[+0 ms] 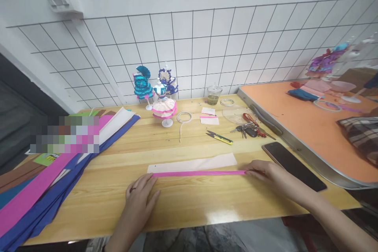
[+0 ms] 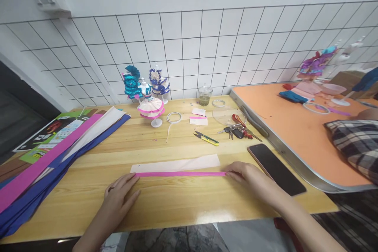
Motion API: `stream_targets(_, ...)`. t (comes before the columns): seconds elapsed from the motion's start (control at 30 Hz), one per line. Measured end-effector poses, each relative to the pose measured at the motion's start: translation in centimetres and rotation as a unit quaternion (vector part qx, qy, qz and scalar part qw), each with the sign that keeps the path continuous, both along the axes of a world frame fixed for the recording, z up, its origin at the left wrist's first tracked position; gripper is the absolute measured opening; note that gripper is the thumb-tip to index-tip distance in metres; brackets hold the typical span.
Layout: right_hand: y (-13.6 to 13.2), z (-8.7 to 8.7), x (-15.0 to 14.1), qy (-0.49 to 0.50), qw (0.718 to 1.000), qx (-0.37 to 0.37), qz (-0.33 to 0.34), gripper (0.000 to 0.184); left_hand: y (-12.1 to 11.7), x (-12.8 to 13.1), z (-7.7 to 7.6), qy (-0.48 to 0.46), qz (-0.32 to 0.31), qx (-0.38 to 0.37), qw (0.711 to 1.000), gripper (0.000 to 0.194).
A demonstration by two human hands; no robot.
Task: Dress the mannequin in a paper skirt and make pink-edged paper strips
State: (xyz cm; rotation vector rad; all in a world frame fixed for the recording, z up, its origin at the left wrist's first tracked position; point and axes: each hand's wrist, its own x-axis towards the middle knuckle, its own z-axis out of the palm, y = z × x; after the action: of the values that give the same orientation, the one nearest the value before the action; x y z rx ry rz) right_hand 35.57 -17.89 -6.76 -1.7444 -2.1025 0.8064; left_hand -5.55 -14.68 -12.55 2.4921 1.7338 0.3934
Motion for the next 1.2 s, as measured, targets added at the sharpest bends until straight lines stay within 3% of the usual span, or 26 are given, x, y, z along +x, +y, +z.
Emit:
stream_targets(0.37, -0.1, 0.3, 1.0, -0.036, 0.999, 0.038, -0.011, 0.033, -0.1, -0.1, 0.1, 0.01, 0.011, -0.03, 0.999, 0.033)
stream_targets(0.57, 0.0, 1.6, 0.6, -0.081, 0.993, 0.081, 0.002, 0.031, 0.1, 1.1, 2.5, 0.061, 0.004, -0.07, 0.996, 0.042)
stream_targets(0.7, 0.0, 2.6, 0.5, -0.091, 0.988, 0.121, 0.01, 0.03, 0.2, 2.8, 3.6, 0.109, 0.017, -0.026, 0.994, 0.044)
stream_targets(0.87, -0.2, 2.6, 0.7, -0.104, 0.987, 0.123, 0.012, 0.031, 0.7, 4.1, 4.4, 0.163, 0.022, -0.014, 0.986, 0.039)
stream_targets(1.0, -0.2, 2.5, 0.5, -0.126, 0.983, 0.134, 0.025, 0.031, 1.5, 5.7, 6.4, 0.193, 0.028, -0.039, 0.98, 0.034)
stream_targets(1.07, -0.1, 2.5, 0.3, -0.135, 0.98, 0.144, 0.033, 0.031, 1.9, 7.2, 7.4, 0.171, 0.002, -0.036, 0.985, 0.029)
stream_targets(1.2, -0.1, 2.7, 0.2, -0.14, 0.977, 0.156, 0.037, 0.03, 2.4, 10.3, 7.3, 0.042, -0.164, -0.077, 0.983, 0.031)
